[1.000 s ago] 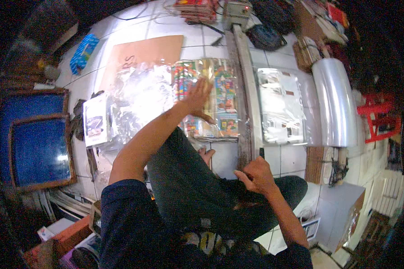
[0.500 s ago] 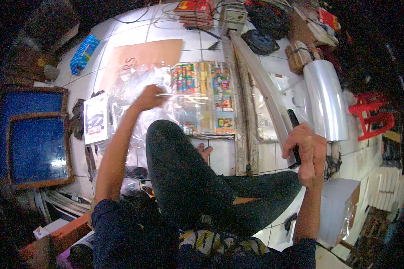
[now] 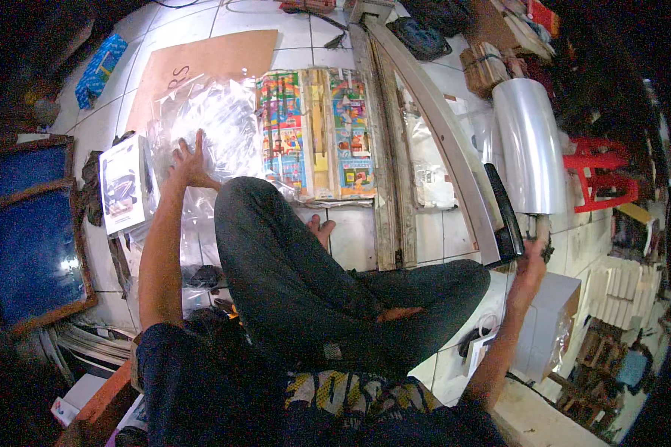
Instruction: The person seals plastic film around stacks of printed paper products using a heat-sealing machine, positioning the items on the machine base and pressing down the sealing arm by hand.
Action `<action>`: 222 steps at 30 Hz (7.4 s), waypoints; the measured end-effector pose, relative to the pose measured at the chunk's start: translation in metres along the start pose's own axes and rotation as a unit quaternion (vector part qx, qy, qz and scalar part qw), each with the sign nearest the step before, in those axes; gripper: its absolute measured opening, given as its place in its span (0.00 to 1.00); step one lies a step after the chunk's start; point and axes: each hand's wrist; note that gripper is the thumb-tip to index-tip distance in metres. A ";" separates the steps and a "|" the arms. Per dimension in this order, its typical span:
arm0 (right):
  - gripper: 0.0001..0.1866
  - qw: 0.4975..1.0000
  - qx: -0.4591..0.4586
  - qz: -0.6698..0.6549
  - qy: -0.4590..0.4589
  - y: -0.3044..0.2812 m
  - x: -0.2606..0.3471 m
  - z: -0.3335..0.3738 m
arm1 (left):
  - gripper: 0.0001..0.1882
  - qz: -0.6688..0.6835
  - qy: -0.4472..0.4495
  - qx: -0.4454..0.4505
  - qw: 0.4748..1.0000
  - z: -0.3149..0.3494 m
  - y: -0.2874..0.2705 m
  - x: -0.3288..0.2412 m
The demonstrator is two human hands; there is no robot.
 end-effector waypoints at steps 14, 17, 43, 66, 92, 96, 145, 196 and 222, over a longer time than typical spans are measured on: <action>0.34 0.979 0.175 -0.027 0.099 0.045 0.020 0.087 | 0.43 0.000 0.018 -0.068 0.998 -0.046 0.001 0.014; 0.32 0.974 0.207 -0.035 0.088 0.058 0.026 0.099 | 0.31 0.002 0.114 -0.154 0.982 -0.021 0.013 0.015; 0.30 0.941 0.265 -0.196 -0.071 0.138 0.054 0.111 | 0.35 0.477 0.410 0.197 0.752 0.161 -0.115 -0.119; 0.32 0.933 0.277 -0.227 -0.038 0.100 0.014 0.133 | 0.25 0.215 0.006 -0.387 0.897 0.083 -0.008 -0.016; 0.42 0.770 -0.446 0.433 0.141 -0.433 -0.126 0.113 | 0.27 0.283 0.335 0.254 0.862 0.276 -0.128 -0.240; 0.44 0.731 -0.326 0.501 0.329 -0.415 -0.217 0.059 | 0.26 0.254 0.311 0.283 0.871 0.266 -0.125 -0.232; 0.21 0.956 0.122 0.169 -0.205 0.169 -0.109 -0.008 | 0.10 0.681 0.209 0.056 0.699 0.115 -0.034 -0.268; 0.15 0.881 0.219 -0.016 -0.418 0.270 0.037 0.039 | 0.12 0.493 0.221 -0.025 0.841 -0.066 -0.076 -0.256; 0.21 0.767 0.512 0.006 -0.387 0.350 0.046 0.039 | 0.35 0.257 0.293 -0.328 0.861 -0.034 -0.061 -0.212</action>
Point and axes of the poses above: each hand's wrist, its own z-axis away from the middle knuckle, its own y-axis out of the palm, x = y × z, and after that the axes turned 8 degrees about -y, right-handed
